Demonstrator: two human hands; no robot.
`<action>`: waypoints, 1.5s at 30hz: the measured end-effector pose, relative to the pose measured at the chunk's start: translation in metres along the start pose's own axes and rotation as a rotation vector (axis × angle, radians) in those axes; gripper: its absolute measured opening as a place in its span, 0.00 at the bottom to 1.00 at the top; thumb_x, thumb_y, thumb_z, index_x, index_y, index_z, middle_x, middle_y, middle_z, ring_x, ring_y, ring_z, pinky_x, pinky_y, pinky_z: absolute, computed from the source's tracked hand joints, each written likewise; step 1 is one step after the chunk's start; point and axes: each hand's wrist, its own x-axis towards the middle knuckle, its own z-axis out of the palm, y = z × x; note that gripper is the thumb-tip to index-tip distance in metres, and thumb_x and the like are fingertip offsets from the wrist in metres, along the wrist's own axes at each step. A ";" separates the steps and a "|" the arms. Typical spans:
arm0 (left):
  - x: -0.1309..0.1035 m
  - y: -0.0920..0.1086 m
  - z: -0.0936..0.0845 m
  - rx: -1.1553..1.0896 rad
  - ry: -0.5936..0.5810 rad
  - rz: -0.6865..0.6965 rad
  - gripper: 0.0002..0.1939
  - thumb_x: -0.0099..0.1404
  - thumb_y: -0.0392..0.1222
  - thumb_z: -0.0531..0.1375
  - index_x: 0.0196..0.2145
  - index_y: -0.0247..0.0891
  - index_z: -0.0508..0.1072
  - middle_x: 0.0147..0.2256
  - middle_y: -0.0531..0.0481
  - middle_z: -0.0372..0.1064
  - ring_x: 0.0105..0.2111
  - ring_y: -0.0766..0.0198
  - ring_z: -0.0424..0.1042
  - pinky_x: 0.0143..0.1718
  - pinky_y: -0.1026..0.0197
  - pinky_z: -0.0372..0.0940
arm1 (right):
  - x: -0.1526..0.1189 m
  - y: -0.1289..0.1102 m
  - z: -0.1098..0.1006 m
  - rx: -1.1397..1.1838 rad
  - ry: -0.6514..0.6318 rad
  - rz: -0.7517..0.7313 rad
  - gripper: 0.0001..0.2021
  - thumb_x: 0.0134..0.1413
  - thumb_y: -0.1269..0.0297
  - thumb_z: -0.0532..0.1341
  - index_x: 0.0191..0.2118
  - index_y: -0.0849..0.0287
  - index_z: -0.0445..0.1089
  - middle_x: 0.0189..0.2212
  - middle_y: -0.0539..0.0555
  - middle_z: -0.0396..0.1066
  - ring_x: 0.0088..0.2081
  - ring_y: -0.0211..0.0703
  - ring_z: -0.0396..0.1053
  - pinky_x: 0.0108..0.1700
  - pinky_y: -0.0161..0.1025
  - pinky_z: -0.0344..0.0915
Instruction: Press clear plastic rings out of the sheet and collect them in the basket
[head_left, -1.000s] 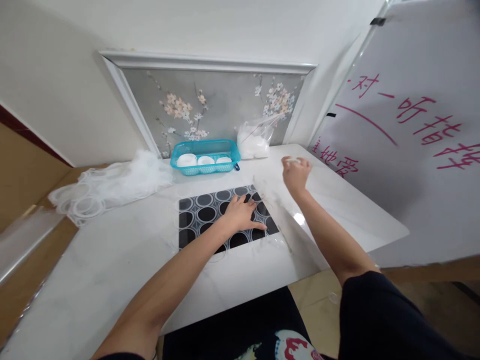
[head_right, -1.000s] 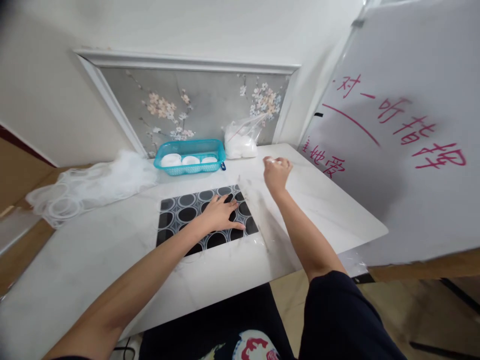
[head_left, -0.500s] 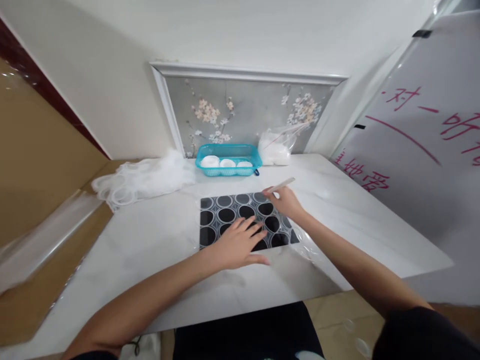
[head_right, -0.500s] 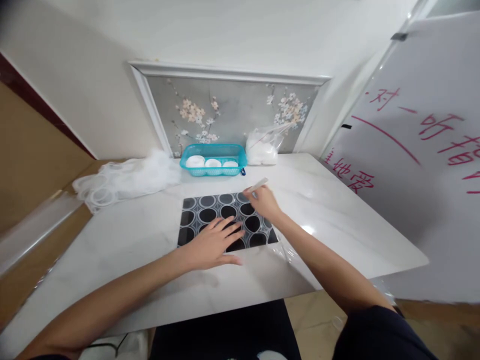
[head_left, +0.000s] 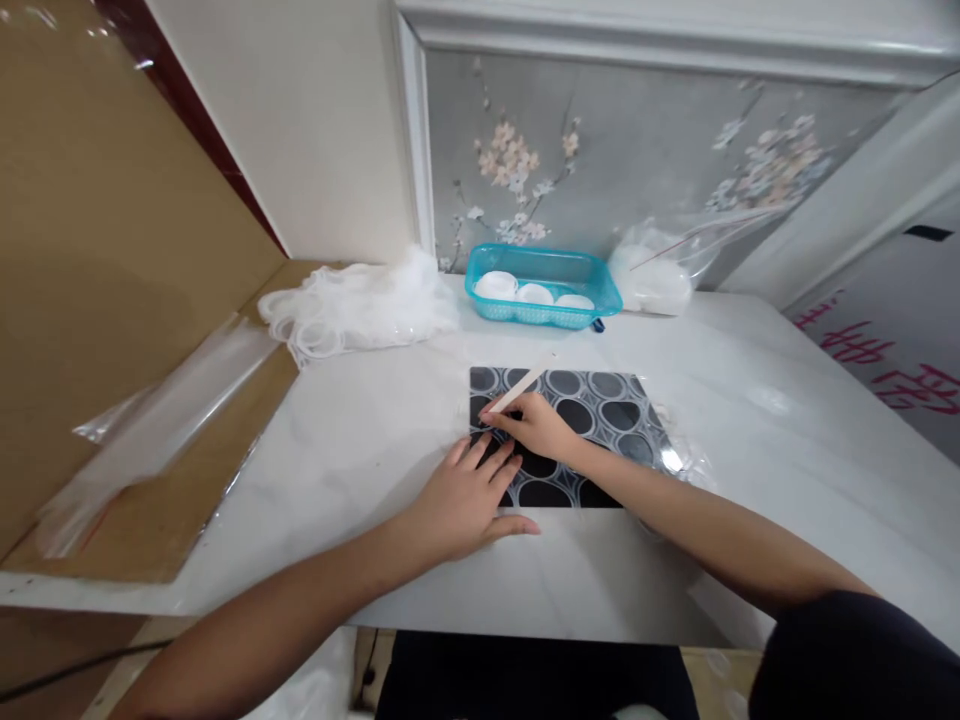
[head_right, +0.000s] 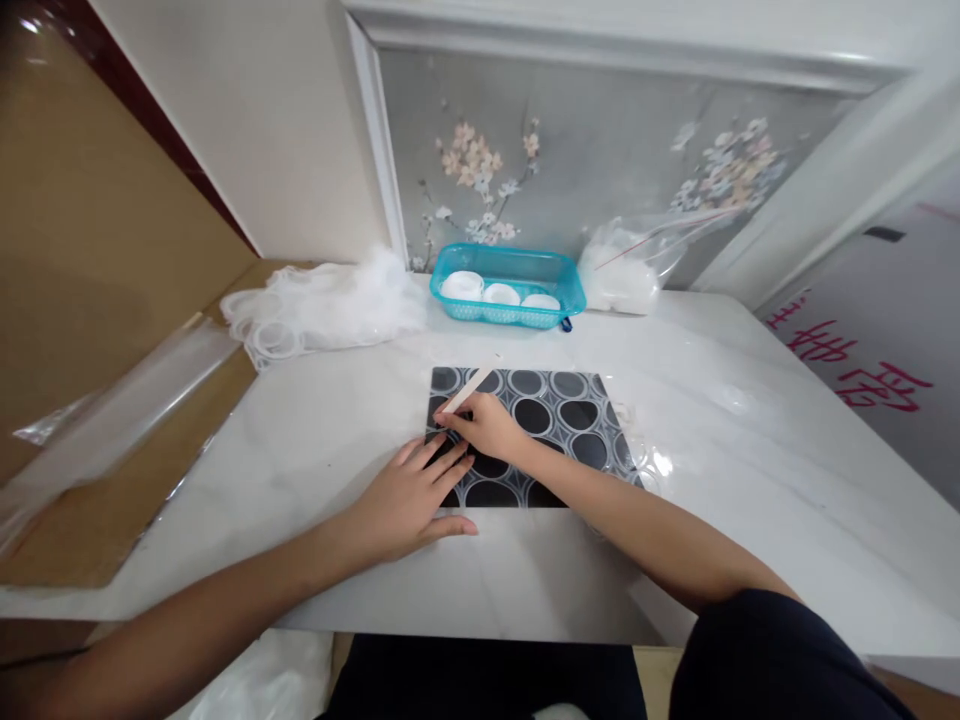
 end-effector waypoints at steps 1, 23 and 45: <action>-0.001 0.002 0.001 0.003 -0.007 -0.010 0.45 0.66 0.72 0.39 0.65 0.34 0.59 0.65 0.41 0.52 0.66 0.43 0.48 0.66 0.41 0.44 | -0.001 0.000 0.000 -0.006 0.001 0.000 0.10 0.59 0.59 0.61 0.34 0.58 0.77 0.35 0.53 0.79 0.38 0.46 0.76 0.41 0.39 0.70; 0.003 0.002 -0.023 -0.201 -0.186 -0.223 0.47 0.59 0.79 0.42 0.64 0.48 0.62 0.67 0.53 0.49 0.66 0.30 0.38 0.60 0.26 0.36 | 0.053 -0.015 -0.057 -0.582 0.779 -0.215 0.14 0.67 0.63 0.51 0.41 0.56 0.75 0.41 0.55 0.76 0.52 0.52 0.65 0.65 0.64 0.42; 0.030 0.016 0.014 0.032 0.146 -0.028 0.40 0.68 0.71 0.37 0.64 0.45 0.61 0.64 0.50 0.56 0.64 0.41 0.53 0.62 0.29 0.37 | -0.049 0.015 -0.033 -0.049 0.215 -0.080 0.08 0.59 0.64 0.61 0.34 0.58 0.77 0.36 0.56 0.78 0.41 0.47 0.74 0.46 0.44 0.69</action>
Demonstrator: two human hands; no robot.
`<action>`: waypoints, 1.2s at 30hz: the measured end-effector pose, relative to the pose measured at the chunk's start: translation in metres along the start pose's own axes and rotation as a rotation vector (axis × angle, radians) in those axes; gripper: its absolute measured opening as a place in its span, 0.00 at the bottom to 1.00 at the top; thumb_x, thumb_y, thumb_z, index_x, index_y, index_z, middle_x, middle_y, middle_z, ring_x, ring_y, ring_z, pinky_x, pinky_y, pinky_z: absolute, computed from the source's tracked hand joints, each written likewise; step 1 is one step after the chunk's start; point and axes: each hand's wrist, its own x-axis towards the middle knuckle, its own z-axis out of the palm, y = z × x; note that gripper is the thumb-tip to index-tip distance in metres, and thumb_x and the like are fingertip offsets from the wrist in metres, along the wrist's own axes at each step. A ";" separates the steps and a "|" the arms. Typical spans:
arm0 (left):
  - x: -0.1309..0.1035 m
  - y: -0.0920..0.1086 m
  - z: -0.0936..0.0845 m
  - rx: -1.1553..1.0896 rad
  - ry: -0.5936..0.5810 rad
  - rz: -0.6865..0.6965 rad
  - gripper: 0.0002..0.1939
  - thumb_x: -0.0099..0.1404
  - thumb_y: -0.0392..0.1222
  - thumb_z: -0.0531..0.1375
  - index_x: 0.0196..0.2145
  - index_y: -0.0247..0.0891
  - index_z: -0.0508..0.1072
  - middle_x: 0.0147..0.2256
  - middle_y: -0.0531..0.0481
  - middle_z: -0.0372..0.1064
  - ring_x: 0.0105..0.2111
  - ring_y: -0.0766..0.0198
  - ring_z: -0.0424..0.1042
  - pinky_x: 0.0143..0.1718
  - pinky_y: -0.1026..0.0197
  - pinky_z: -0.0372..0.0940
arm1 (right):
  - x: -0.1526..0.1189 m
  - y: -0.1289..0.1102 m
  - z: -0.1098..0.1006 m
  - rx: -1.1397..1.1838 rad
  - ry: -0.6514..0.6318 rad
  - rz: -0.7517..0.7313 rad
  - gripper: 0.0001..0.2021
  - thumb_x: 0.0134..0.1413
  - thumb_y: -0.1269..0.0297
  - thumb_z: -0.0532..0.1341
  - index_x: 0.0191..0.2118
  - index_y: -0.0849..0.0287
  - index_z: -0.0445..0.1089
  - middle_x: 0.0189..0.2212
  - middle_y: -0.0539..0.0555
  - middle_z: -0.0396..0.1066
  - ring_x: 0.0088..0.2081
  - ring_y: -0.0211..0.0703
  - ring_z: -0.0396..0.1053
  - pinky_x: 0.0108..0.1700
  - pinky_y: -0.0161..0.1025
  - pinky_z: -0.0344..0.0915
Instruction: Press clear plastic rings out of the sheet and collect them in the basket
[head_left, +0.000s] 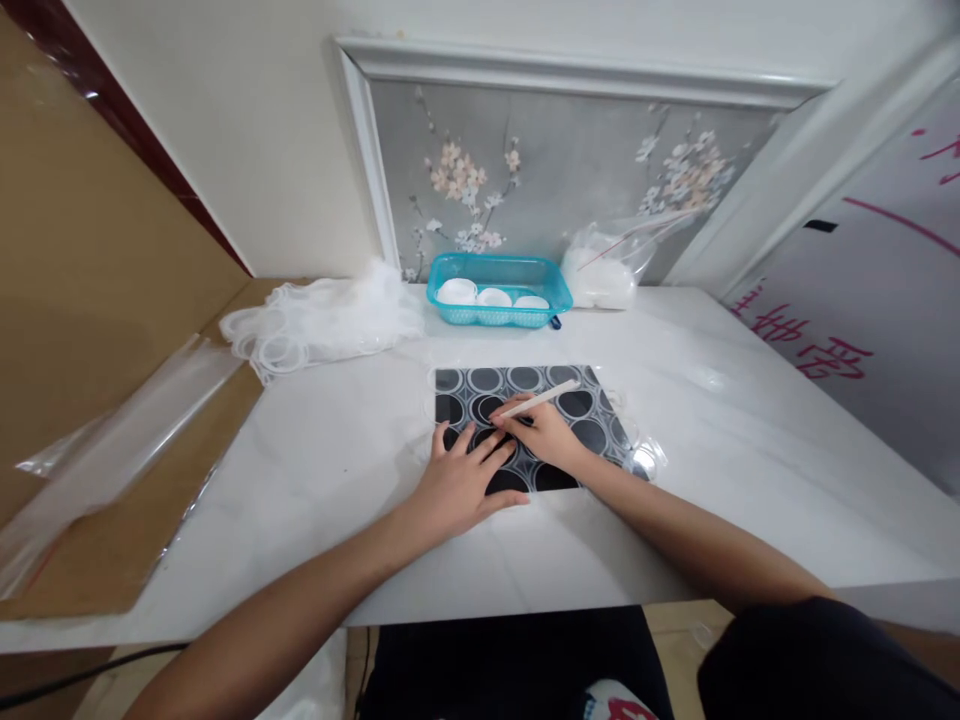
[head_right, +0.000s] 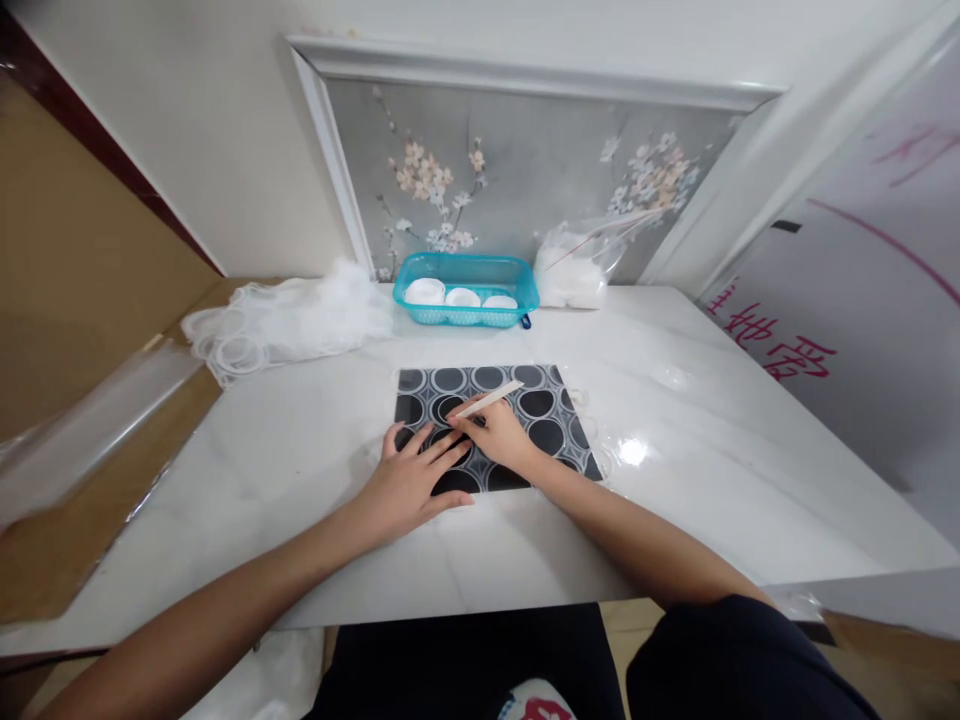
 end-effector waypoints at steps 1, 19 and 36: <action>0.001 0.001 0.000 0.000 -0.005 0.003 0.40 0.68 0.71 0.37 0.64 0.45 0.61 0.64 0.50 0.56 0.64 0.41 0.53 0.62 0.29 0.37 | 0.000 0.000 0.000 -0.009 0.000 -0.004 0.08 0.59 0.65 0.61 0.34 0.58 0.77 0.36 0.56 0.78 0.40 0.46 0.74 0.46 0.45 0.69; 0.012 0.001 -0.014 -0.161 -0.186 -0.028 0.50 0.54 0.82 0.45 0.64 0.50 0.60 0.66 0.50 0.51 0.65 0.35 0.47 0.60 0.25 0.36 | 0.061 0.006 -0.053 -0.720 0.459 -0.249 0.11 0.62 0.69 0.55 0.39 0.52 0.76 0.38 0.52 0.77 0.51 0.51 0.68 0.65 0.65 0.40; 0.054 0.045 -0.002 0.063 -0.060 0.098 0.39 0.70 0.68 0.40 0.63 0.37 0.63 0.62 0.43 0.60 0.60 0.46 0.59 0.63 0.31 0.42 | -0.026 0.031 -0.048 -0.041 0.082 0.106 0.10 0.58 0.59 0.61 0.34 0.58 0.77 0.36 0.56 0.78 0.40 0.48 0.75 0.45 0.44 0.69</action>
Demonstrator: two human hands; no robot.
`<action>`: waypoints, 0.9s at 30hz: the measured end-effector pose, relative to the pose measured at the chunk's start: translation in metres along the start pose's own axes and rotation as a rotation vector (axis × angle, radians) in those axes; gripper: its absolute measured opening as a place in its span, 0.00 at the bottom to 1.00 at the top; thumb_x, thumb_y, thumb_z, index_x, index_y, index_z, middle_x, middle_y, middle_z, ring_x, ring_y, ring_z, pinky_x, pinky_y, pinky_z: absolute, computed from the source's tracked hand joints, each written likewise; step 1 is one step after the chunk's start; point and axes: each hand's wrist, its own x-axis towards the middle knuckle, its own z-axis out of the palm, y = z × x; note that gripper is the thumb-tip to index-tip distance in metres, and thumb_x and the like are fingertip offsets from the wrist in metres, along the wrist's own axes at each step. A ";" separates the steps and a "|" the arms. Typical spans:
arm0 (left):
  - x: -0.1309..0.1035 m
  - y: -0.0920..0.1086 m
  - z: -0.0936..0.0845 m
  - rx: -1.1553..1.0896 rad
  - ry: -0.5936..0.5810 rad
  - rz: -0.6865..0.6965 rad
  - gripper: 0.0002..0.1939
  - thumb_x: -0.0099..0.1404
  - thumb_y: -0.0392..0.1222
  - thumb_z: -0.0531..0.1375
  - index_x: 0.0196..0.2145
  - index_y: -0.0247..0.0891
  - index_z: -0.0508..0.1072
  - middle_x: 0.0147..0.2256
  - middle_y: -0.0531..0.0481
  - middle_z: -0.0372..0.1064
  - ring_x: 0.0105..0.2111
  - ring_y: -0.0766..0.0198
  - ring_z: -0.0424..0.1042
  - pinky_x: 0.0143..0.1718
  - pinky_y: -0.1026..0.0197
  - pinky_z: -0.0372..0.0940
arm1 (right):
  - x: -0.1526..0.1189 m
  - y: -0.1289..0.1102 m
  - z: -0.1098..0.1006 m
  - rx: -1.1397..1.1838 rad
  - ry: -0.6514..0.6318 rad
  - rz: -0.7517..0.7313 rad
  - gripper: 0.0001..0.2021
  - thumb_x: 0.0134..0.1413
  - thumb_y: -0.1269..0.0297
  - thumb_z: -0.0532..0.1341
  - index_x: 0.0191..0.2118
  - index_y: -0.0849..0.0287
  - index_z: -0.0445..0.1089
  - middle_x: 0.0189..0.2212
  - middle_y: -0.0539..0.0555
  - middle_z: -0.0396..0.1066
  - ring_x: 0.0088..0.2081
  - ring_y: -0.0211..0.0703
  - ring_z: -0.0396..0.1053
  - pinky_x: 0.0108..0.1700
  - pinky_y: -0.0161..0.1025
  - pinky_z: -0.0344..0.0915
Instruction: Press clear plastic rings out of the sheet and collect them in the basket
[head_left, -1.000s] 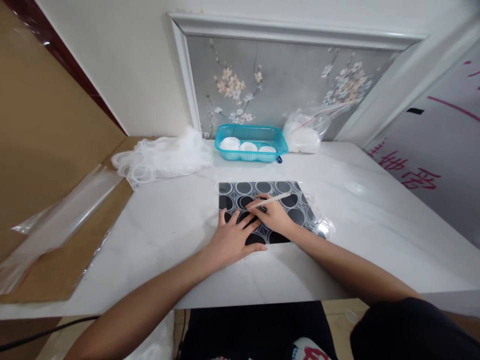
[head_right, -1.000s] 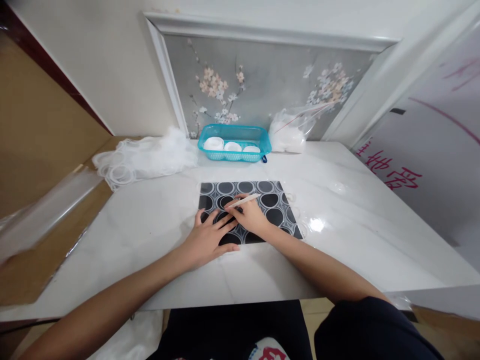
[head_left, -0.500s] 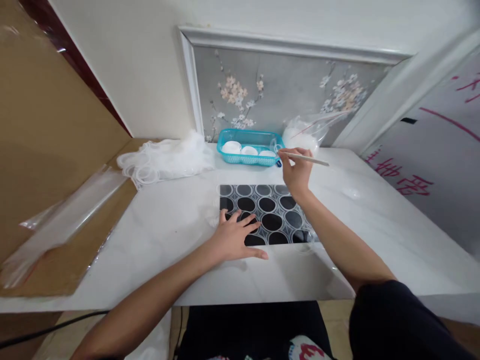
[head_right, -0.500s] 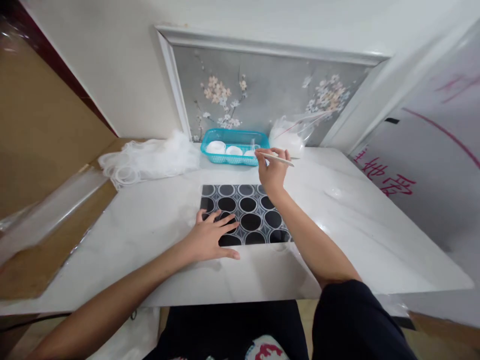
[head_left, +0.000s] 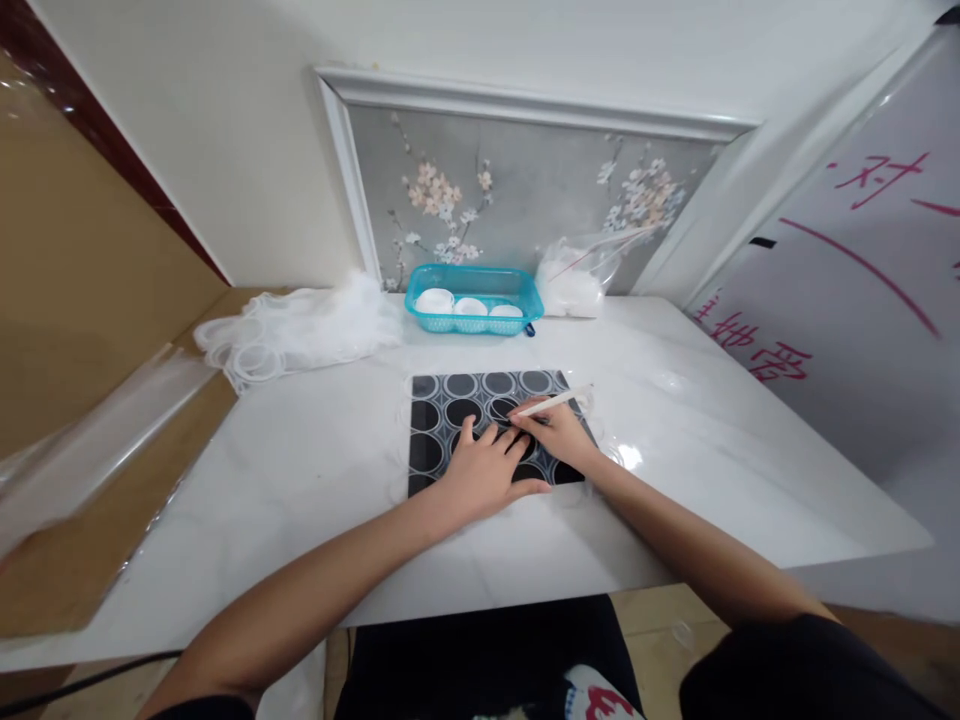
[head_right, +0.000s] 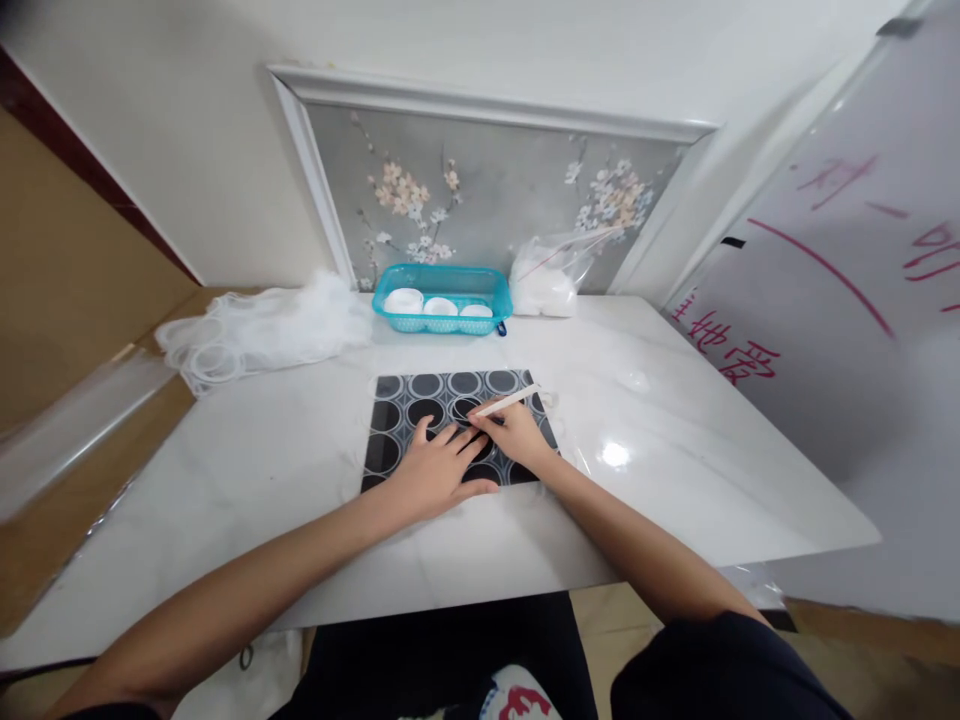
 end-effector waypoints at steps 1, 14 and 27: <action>0.002 0.004 0.001 -0.001 0.013 -0.003 0.39 0.70 0.68 0.40 0.63 0.37 0.63 0.61 0.43 0.61 0.60 0.46 0.59 0.63 0.31 0.42 | 0.000 0.000 0.000 0.006 0.003 -0.008 0.10 0.58 0.59 0.61 0.34 0.58 0.77 0.36 0.57 0.78 0.40 0.48 0.75 0.45 0.44 0.69; 0.001 0.016 0.005 0.026 0.036 -0.065 0.44 0.68 0.70 0.37 0.64 0.32 0.60 0.62 0.39 0.60 0.61 0.36 0.55 0.61 0.31 0.41 | 0.000 0.001 -0.003 0.089 -0.007 0.016 0.12 0.58 0.57 0.61 0.34 0.60 0.77 0.36 0.57 0.77 0.40 0.47 0.75 0.43 0.43 0.71; 0.005 0.020 -0.001 -0.009 -0.043 -0.089 0.36 0.69 0.68 0.43 0.63 0.44 0.63 0.64 0.46 0.56 0.62 0.36 0.55 0.61 0.29 0.42 | -0.002 -0.008 -0.006 -0.109 -0.013 -0.007 0.07 0.58 0.64 0.62 0.36 0.57 0.78 0.38 0.55 0.78 0.47 0.50 0.73 0.52 0.48 0.67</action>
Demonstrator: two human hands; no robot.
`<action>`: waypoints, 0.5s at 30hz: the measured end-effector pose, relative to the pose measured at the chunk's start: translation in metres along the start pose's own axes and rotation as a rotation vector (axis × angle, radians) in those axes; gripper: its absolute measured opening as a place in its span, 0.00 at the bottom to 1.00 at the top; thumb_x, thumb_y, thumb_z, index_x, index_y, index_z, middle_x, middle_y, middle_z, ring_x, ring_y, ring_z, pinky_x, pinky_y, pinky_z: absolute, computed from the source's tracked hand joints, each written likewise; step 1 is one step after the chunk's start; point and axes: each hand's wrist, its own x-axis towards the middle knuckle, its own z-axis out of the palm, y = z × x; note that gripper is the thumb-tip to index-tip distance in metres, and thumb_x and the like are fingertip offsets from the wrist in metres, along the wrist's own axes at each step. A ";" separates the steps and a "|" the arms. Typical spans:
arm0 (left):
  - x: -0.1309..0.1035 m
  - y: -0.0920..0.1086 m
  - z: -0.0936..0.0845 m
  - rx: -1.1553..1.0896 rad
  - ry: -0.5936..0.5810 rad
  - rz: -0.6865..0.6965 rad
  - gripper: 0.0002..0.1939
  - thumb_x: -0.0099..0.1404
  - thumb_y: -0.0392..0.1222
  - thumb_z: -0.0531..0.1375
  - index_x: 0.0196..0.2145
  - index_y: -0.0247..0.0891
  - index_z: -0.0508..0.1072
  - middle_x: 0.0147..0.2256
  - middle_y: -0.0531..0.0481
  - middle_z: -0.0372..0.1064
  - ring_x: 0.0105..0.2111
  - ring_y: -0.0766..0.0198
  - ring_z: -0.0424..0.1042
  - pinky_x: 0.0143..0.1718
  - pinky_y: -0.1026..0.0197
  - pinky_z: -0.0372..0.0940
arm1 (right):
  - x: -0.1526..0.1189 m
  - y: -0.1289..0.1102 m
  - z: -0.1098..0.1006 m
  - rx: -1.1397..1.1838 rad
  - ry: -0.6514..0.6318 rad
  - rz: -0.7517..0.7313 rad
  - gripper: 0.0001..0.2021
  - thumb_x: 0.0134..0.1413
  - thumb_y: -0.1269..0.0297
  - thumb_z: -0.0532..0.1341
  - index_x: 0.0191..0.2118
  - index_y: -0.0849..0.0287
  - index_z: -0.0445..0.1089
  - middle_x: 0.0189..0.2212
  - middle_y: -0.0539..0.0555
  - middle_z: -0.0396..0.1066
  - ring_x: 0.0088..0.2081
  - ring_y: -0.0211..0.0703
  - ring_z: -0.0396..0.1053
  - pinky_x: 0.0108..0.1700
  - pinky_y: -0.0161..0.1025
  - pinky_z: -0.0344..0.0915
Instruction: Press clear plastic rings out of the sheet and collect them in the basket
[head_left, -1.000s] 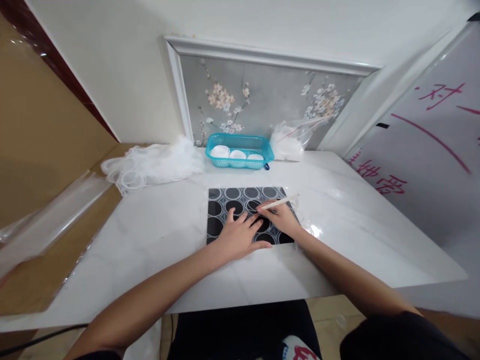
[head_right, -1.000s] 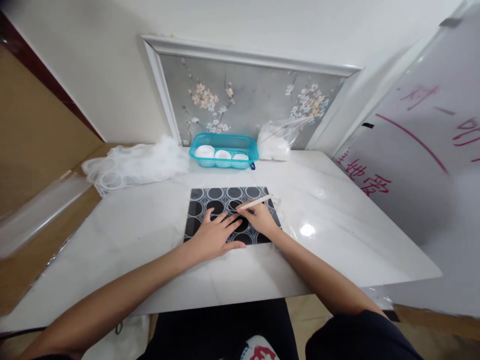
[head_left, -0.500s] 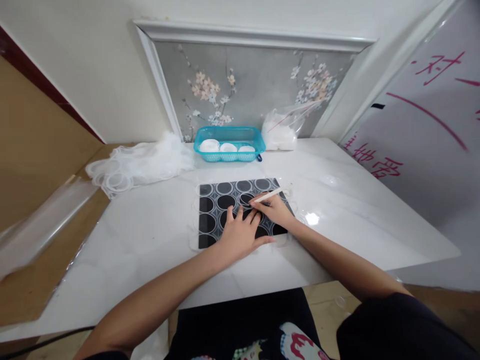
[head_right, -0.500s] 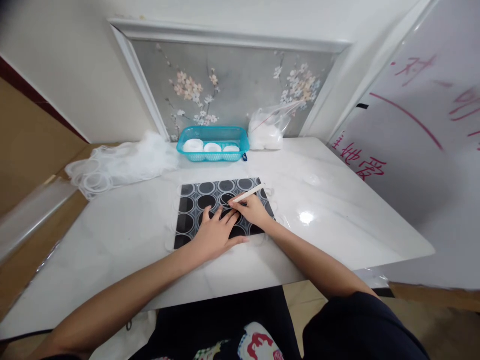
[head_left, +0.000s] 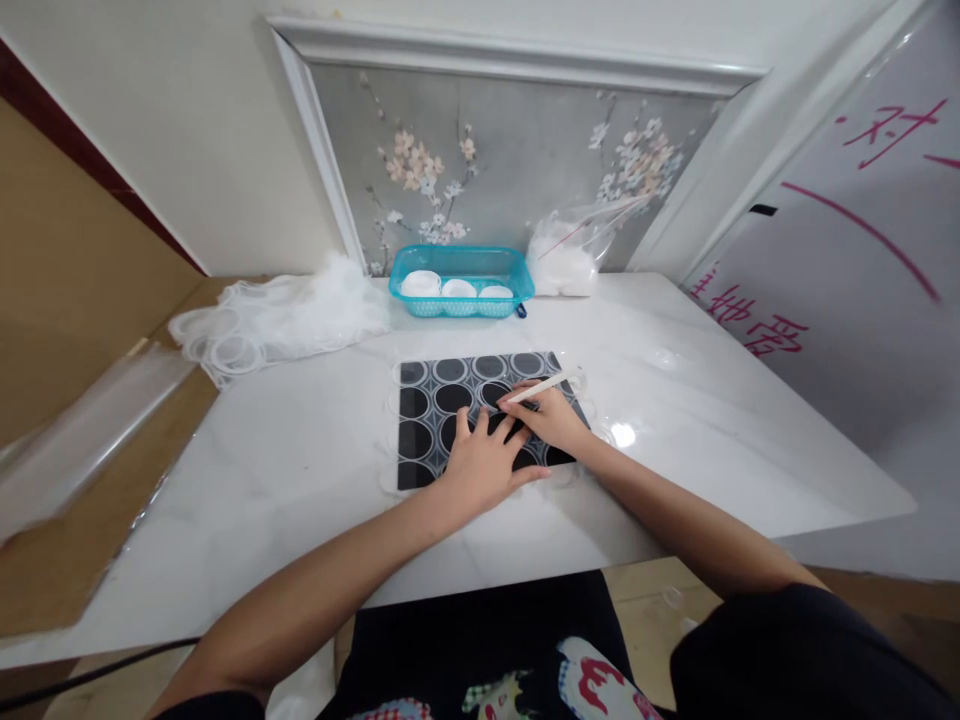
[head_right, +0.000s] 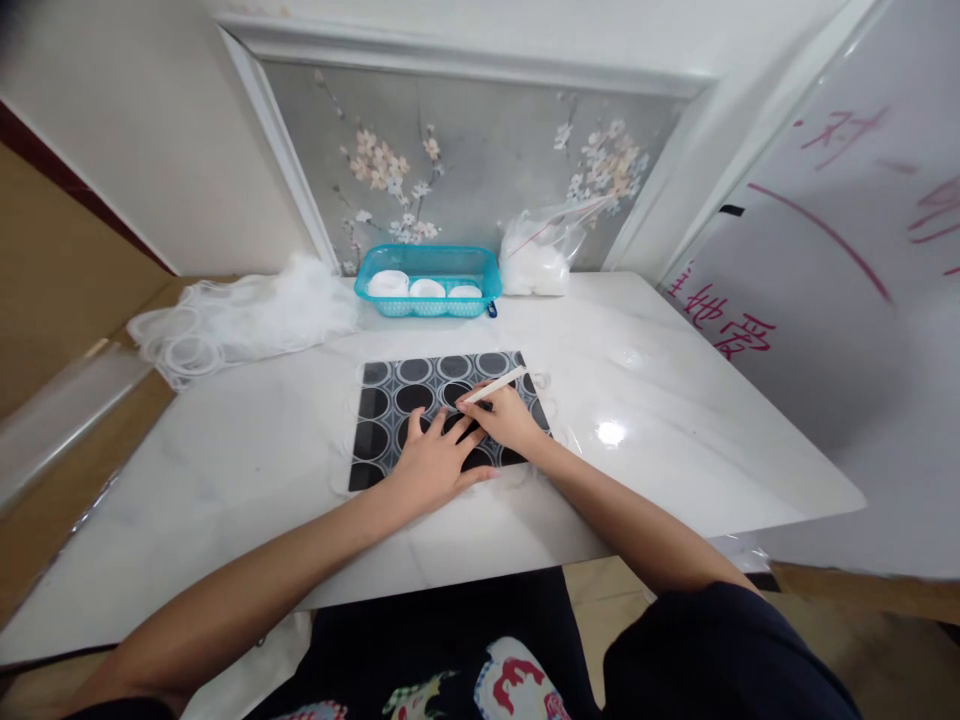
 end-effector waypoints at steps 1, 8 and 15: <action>0.000 0.000 0.000 -0.007 -0.009 -0.001 0.36 0.69 0.68 0.43 0.64 0.44 0.63 0.65 0.46 0.56 0.63 0.35 0.54 0.61 0.29 0.42 | 0.000 0.000 0.000 0.012 -0.006 0.000 0.08 0.58 0.64 0.61 0.36 0.57 0.78 0.38 0.55 0.78 0.46 0.50 0.73 0.50 0.47 0.68; -0.002 -0.002 0.007 -0.033 -0.005 0.005 0.38 0.68 0.70 0.42 0.65 0.46 0.60 0.66 0.49 0.53 0.64 0.35 0.51 0.61 0.31 0.42 | 0.002 0.003 0.001 0.058 -0.001 0.013 0.10 0.59 0.61 0.60 0.36 0.58 0.78 0.36 0.56 0.78 0.43 0.49 0.74 0.47 0.45 0.70; -0.003 -0.003 0.005 -0.078 -0.048 0.027 0.45 0.62 0.76 0.44 0.65 0.43 0.60 0.65 0.45 0.54 0.65 0.31 0.47 0.61 0.30 0.39 | -0.013 -0.001 0.008 -0.296 -0.013 -0.139 0.10 0.63 0.64 0.57 0.38 0.52 0.77 0.40 0.52 0.78 0.59 0.56 0.64 0.64 0.63 0.51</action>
